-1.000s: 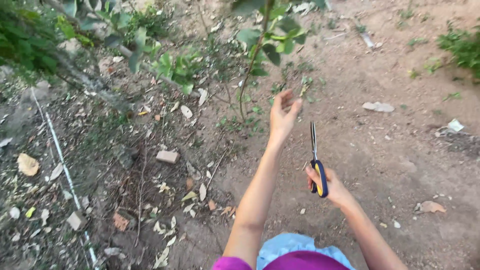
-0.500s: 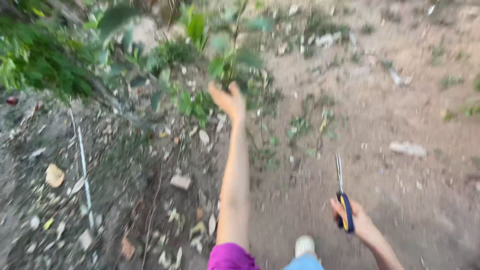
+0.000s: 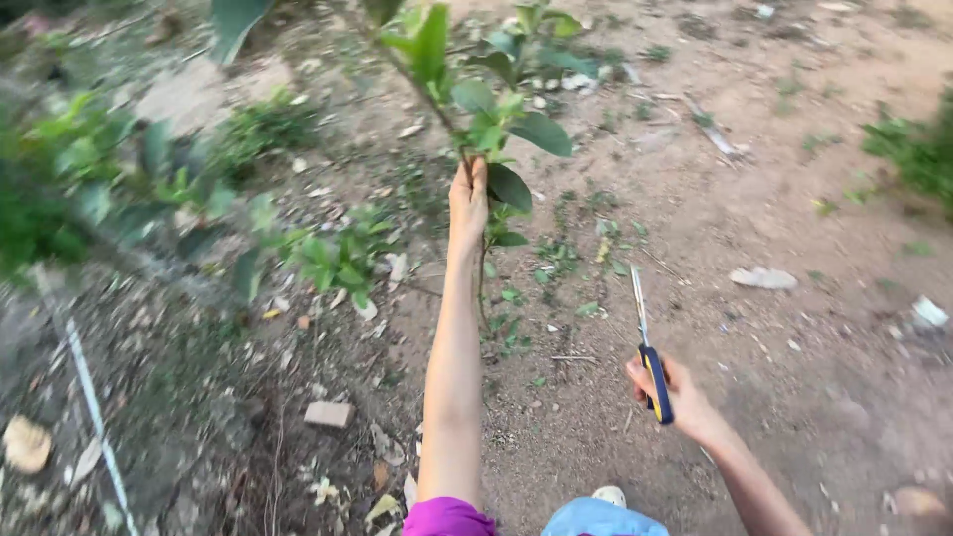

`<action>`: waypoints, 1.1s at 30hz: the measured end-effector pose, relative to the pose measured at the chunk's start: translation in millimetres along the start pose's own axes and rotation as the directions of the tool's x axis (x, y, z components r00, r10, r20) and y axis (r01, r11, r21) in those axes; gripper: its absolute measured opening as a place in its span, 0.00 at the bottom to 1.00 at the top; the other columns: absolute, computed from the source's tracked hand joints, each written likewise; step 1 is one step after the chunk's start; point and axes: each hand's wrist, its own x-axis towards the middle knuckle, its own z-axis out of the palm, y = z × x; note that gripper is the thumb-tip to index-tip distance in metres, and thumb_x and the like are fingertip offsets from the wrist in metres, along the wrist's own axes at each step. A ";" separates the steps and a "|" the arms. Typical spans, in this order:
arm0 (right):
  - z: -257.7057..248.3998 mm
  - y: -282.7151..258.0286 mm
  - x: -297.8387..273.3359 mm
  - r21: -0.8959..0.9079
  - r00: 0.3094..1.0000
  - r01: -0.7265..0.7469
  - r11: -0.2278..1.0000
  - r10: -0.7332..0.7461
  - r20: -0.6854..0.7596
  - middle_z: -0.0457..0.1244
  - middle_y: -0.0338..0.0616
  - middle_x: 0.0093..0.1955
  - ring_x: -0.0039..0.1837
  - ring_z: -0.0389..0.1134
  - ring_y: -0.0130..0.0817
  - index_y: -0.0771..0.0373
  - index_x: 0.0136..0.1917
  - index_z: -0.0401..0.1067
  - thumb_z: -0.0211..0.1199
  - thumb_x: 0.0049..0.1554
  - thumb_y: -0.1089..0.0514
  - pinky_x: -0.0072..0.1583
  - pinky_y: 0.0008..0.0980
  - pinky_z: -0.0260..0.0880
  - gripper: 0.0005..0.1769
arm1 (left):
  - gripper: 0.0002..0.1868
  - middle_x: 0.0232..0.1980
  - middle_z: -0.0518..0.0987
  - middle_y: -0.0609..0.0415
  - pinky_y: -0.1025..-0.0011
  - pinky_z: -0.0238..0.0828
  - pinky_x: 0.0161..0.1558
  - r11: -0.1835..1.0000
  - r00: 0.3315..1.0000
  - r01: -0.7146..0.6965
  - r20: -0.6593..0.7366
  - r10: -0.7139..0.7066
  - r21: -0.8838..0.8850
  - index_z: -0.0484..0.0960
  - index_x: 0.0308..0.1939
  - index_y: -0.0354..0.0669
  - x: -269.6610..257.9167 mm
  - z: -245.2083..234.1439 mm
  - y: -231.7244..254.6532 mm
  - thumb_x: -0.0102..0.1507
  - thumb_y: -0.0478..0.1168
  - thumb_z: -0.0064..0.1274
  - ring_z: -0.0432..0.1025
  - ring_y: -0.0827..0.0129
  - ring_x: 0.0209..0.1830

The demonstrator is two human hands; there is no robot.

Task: Pruning leaves and branches from various plants using scissors in a garden.

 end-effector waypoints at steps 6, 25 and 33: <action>-63.5 -18.6 -27.8 -0.062 0.965 0.058 0.996 -0.072 -0.254 0.66 0.37 0.39 0.39 0.68 0.25 0.64 0.53 0.73 0.66 0.56 0.45 0.43 0.29 0.71 0.22 | 0.12 0.31 0.76 0.69 0.75 0.62 0.26 0.999 0.921 0.022 0.387 -0.038 0.046 0.82 0.47 0.46 -20.5 135.0 -36.1 0.65 0.47 0.56 0.65 0.83 0.27; -301.7 91.8 -138.5 0.006 0.912 -0.214 0.977 0.202 -0.356 0.63 0.41 0.40 0.42 0.66 0.29 0.63 0.52 0.69 0.49 0.56 0.23 0.41 0.32 0.68 0.40 | 0.18 0.33 0.84 0.60 0.77 0.70 0.34 0.834 0.468 0.338 0.691 -0.551 0.436 0.89 0.39 0.38 -167.6 342.9 -205.5 0.61 0.51 0.65 0.73 0.79 0.29; -337.6 100.8 -141.7 0.058 0.913 -0.249 0.967 0.255 -0.318 0.64 0.42 0.46 0.50 0.65 0.31 0.57 0.60 0.69 0.49 0.55 0.21 0.50 0.35 0.64 0.41 | 0.16 0.26 0.78 0.64 0.76 0.58 0.27 0.861 0.485 0.317 0.713 -0.507 0.397 0.89 0.32 0.37 -186.5 332.9 -199.4 0.63 0.48 0.64 0.64 0.81 0.24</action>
